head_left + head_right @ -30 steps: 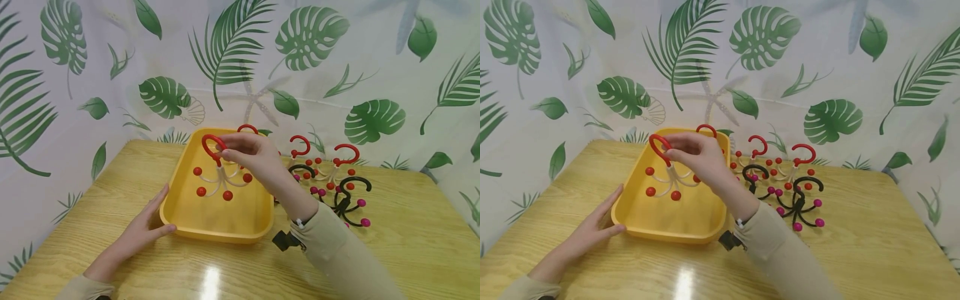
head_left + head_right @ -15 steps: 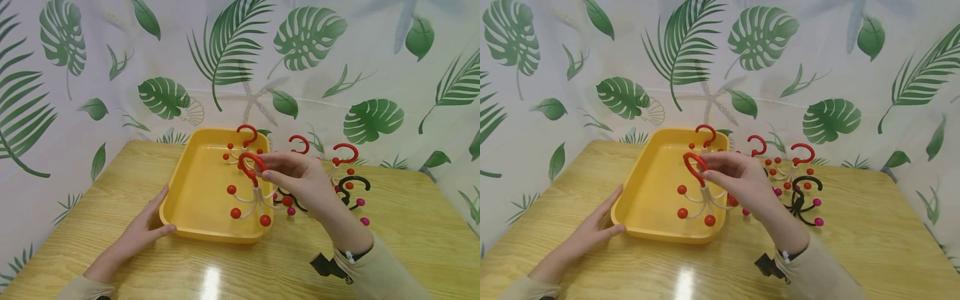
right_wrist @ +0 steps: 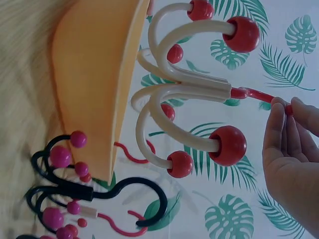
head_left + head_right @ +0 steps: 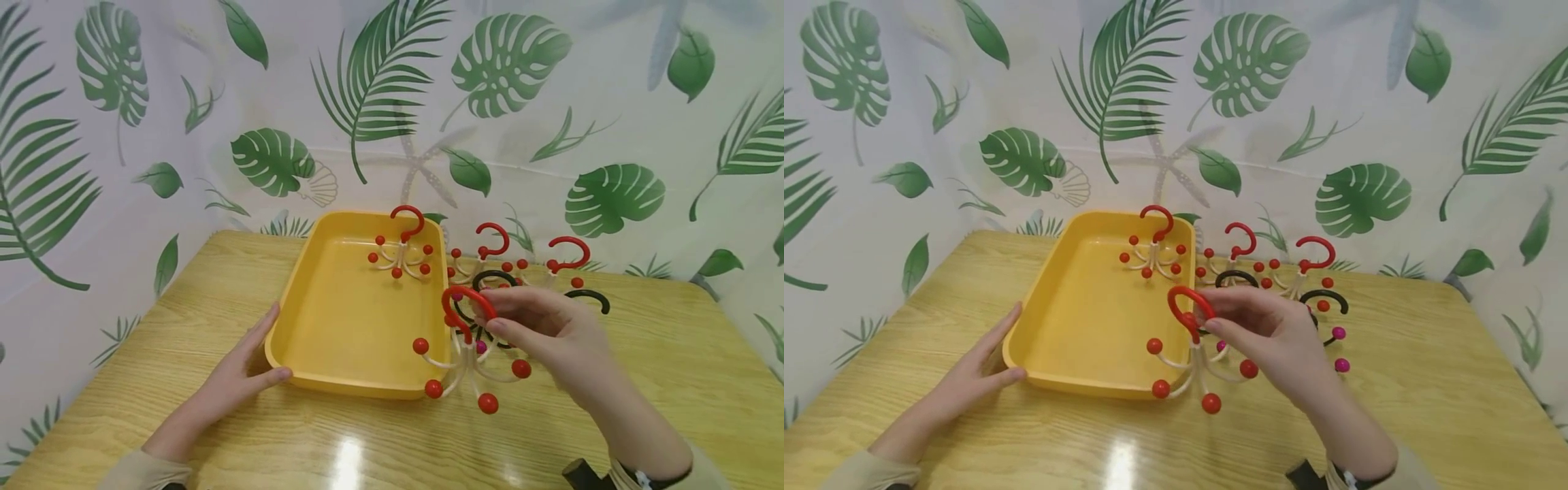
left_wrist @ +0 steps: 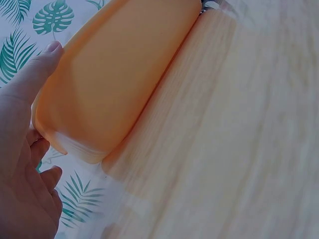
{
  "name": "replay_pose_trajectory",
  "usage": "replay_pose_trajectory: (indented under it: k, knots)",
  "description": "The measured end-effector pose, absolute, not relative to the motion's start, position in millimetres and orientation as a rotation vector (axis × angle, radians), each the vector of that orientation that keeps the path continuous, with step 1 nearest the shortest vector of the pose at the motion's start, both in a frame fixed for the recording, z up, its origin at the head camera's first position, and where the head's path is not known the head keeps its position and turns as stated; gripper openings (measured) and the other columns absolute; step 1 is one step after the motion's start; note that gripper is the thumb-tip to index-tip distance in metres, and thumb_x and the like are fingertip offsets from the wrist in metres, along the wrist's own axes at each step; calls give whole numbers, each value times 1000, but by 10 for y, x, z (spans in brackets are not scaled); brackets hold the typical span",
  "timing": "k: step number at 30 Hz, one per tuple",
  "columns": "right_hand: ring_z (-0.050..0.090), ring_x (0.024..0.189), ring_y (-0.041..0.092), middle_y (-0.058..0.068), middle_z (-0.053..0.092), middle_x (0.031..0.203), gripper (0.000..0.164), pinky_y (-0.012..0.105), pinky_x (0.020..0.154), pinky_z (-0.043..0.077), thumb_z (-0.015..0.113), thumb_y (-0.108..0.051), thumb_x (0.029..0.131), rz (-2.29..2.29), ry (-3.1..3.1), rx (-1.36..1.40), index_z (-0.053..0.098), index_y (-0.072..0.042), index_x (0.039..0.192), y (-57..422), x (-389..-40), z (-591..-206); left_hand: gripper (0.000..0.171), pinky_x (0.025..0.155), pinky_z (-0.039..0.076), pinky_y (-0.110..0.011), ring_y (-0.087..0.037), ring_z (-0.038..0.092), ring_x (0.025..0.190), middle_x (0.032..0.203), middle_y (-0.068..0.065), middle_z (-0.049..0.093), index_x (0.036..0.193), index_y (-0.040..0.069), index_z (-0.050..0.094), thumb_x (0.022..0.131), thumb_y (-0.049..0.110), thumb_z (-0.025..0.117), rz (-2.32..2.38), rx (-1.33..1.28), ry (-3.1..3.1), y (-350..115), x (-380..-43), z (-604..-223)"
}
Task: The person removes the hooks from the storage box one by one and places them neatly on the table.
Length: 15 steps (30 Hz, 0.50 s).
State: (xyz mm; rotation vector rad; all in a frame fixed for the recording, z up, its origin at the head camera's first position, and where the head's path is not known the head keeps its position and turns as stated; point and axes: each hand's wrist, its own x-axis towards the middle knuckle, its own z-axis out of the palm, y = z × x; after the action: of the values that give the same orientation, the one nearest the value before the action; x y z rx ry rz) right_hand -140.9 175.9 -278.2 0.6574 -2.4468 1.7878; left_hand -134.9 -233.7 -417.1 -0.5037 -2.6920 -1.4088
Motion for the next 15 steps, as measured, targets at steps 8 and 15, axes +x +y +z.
replay_pose_trajectory:
  k: [8,15]
  knots:
    - [67,83,19,6,71,101,28,26,67,57,67,-4,89,1749,-2473,585,66,-2,117,1949,-1355,-2855,91,104,10,-71,-41,8,142,159,-4,11,155,27,12,86,22,72,-1427,-503,-2691,-2324,-1338,-4150]
    - [67,83,17,3,71,101,29,25,68,56,66,-10,91,1669,-2559,500,65,-4,119,2080,-1367,-2955,91,104,9,-72,-41,7,142,160,-3,10,155,29,10,87,24,71,-1425,-490,-2704,-2329,-1348,-4178]
